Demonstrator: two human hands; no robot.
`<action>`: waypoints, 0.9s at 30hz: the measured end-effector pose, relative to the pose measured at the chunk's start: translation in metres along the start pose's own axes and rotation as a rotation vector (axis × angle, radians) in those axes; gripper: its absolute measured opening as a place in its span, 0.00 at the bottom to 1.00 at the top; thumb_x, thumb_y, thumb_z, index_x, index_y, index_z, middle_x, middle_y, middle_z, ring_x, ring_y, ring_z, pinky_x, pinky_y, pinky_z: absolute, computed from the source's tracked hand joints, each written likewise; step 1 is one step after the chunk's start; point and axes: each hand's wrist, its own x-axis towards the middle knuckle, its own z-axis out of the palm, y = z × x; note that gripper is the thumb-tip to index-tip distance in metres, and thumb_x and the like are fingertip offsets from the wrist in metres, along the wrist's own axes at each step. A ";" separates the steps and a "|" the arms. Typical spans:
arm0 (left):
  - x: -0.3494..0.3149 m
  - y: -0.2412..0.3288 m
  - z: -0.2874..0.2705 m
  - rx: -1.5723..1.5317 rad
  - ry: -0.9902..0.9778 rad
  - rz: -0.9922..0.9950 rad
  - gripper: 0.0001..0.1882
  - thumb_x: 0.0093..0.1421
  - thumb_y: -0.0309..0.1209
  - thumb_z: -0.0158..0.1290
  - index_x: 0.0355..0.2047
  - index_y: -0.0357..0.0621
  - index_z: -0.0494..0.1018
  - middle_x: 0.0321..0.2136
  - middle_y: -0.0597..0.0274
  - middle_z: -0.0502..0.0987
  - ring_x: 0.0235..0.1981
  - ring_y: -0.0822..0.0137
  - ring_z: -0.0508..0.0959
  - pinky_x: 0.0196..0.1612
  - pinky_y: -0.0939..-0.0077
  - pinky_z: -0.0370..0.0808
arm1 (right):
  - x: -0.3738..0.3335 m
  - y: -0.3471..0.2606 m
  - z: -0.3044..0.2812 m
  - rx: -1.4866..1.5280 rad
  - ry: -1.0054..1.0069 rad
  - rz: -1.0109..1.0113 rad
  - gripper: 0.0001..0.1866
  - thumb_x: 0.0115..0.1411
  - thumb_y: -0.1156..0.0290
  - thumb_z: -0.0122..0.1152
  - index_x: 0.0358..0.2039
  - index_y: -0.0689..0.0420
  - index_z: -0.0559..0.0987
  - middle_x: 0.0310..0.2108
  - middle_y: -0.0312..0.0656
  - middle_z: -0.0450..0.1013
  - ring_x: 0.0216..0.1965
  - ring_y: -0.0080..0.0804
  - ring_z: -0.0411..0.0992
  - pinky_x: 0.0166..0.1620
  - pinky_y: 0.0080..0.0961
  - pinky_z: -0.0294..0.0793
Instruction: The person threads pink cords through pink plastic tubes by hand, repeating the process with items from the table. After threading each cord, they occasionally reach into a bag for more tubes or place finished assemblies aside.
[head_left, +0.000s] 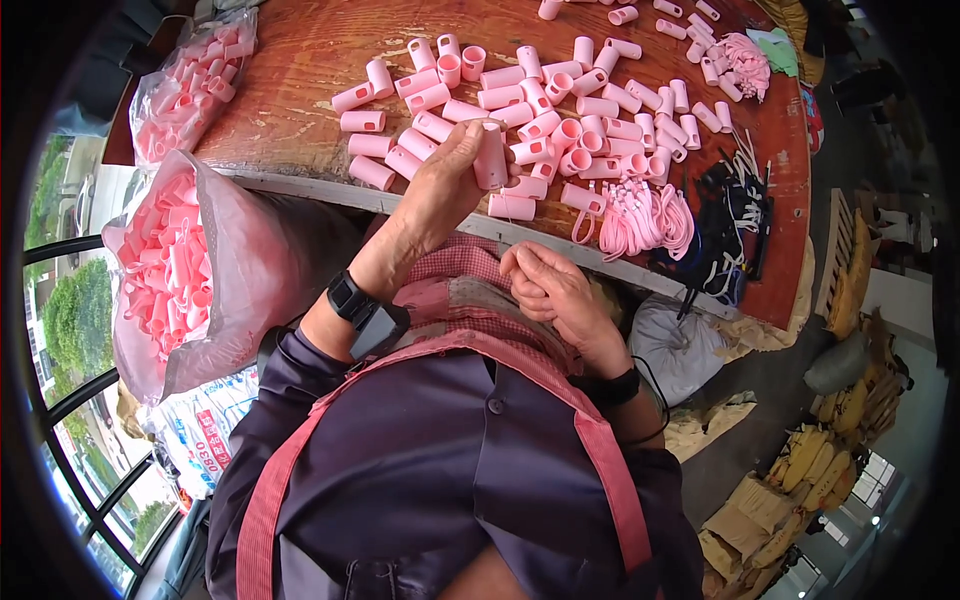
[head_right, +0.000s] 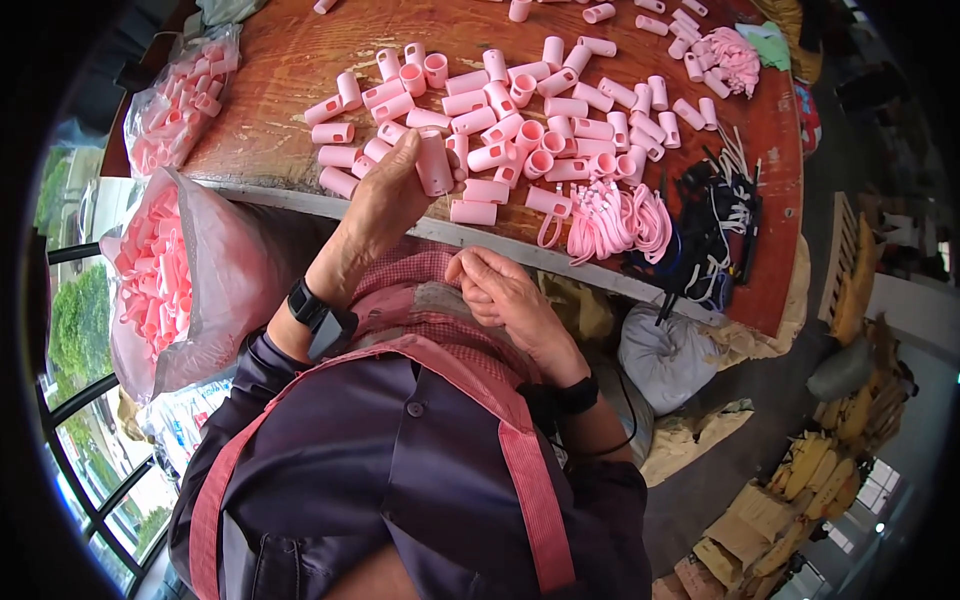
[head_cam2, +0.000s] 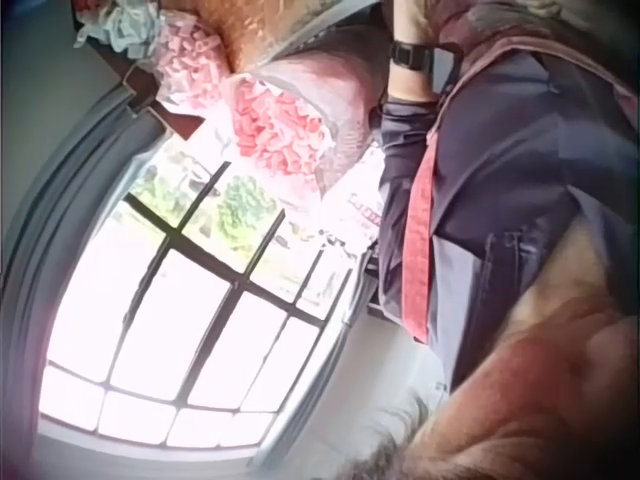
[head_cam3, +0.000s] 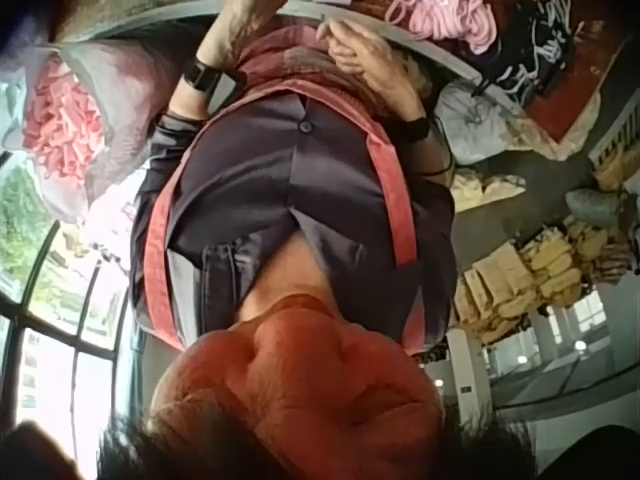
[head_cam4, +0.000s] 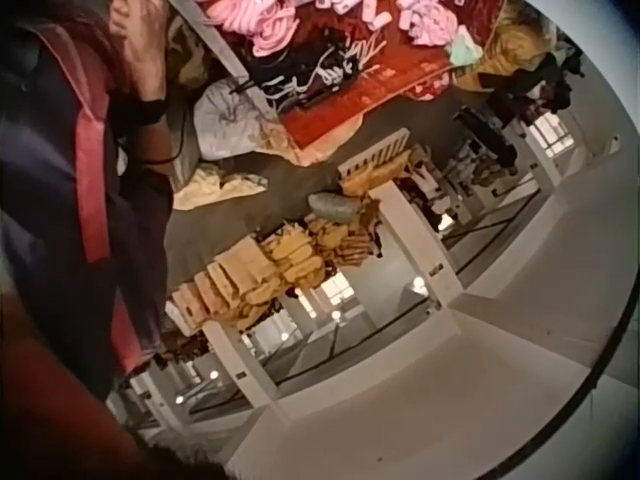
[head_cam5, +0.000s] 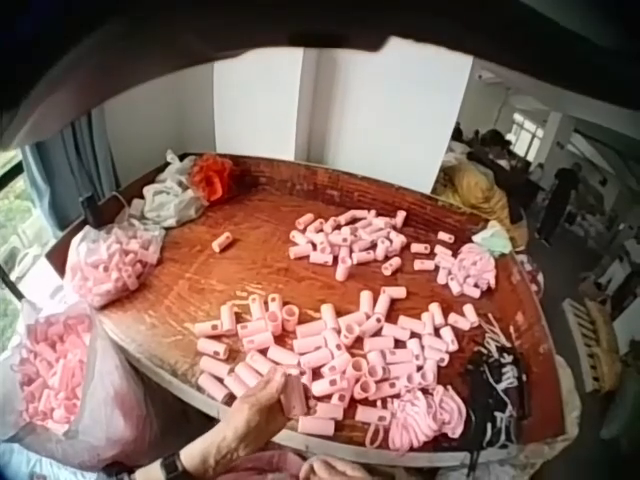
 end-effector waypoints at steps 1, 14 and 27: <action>0.000 -0.001 0.001 0.015 -0.027 0.010 0.19 0.69 0.42 0.40 0.50 0.40 0.63 0.41 0.58 0.71 0.42 0.64 0.73 0.50 0.66 0.70 | 0.000 0.001 -0.001 0.008 0.001 -0.003 0.14 0.71 0.60 0.40 0.37 0.57 0.68 0.17 0.24 0.50 0.15 0.09 0.46 0.17 0.09 0.44; 0.008 -0.017 0.025 0.134 -0.095 0.078 0.13 0.67 0.36 0.42 0.47 0.42 0.61 0.38 0.60 0.69 0.41 0.68 0.71 0.51 0.70 0.68 | -0.013 0.003 -0.015 0.059 0.025 -0.029 0.14 0.71 0.60 0.39 0.36 0.57 0.68 0.17 0.24 0.50 0.14 0.10 0.45 0.17 0.10 0.44; 0.015 -0.065 0.055 0.352 -0.242 -0.244 0.18 0.66 0.42 0.45 0.50 0.46 0.60 0.35 0.60 0.70 0.39 0.68 0.70 0.45 0.71 0.67 | -0.021 0.005 -0.045 0.246 0.185 -0.218 0.14 0.70 0.60 0.43 0.35 0.57 0.69 0.17 0.24 0.50 0.14 0.10 0.45 0.17 0.11 0.44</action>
